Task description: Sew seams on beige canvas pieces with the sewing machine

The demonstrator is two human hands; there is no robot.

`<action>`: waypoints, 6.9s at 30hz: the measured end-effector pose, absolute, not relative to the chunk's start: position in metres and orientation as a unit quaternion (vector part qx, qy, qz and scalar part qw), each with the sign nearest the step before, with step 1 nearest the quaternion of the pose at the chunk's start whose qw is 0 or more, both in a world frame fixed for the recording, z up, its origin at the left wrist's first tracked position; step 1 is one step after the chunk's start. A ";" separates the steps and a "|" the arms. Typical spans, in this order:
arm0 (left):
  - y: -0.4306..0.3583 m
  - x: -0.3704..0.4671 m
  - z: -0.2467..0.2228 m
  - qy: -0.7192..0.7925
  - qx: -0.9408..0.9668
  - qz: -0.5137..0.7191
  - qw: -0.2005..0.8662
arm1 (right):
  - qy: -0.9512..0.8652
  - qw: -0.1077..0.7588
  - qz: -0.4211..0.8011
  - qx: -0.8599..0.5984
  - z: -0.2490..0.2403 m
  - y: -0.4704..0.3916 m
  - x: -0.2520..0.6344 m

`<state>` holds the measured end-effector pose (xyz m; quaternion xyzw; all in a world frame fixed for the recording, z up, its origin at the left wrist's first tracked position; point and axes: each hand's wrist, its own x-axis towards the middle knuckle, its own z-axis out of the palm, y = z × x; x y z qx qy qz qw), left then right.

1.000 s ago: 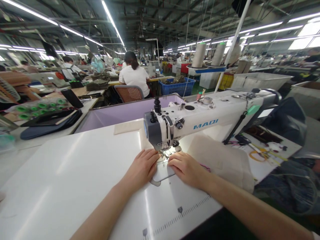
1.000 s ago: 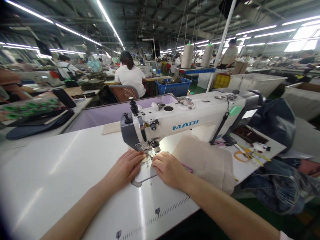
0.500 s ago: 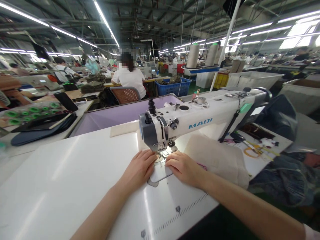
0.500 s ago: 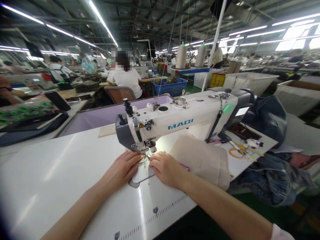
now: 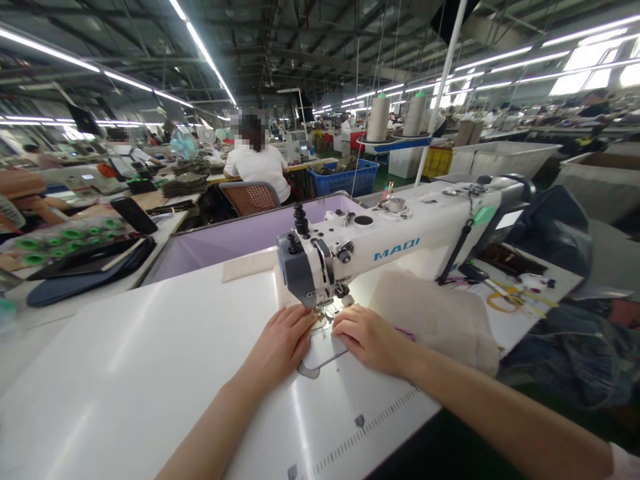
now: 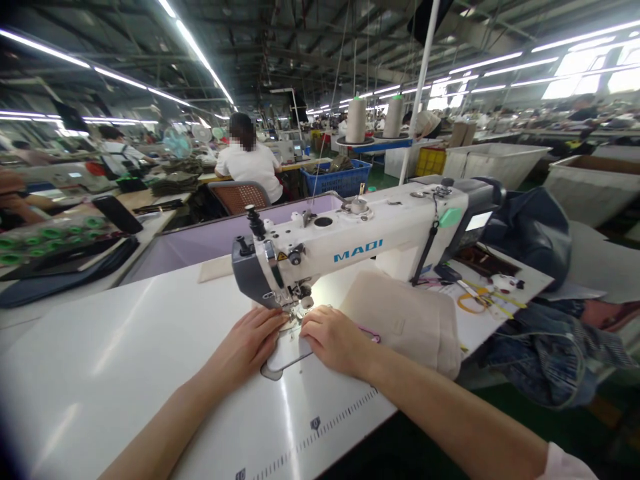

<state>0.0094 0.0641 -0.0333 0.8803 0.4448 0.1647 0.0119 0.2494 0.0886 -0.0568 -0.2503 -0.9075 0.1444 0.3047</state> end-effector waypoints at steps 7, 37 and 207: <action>0.064 0.006 -0.036 0.427 0.888 0.169 0.008 | -0.906 0.307 0.146 -0.252 -0.056 0.088 0.250; 0.067 0.007 -0.038 0.441 0.883 0.160 -0.003 | -0.897 0.336 0.156 -0.242 -0.057 0.089 0.249; 0.015 0.017 0.000 0.445 0.872 0.144 0.149 | -0.911 0.343 0.067 -0.220 -0.059 0.086 0.254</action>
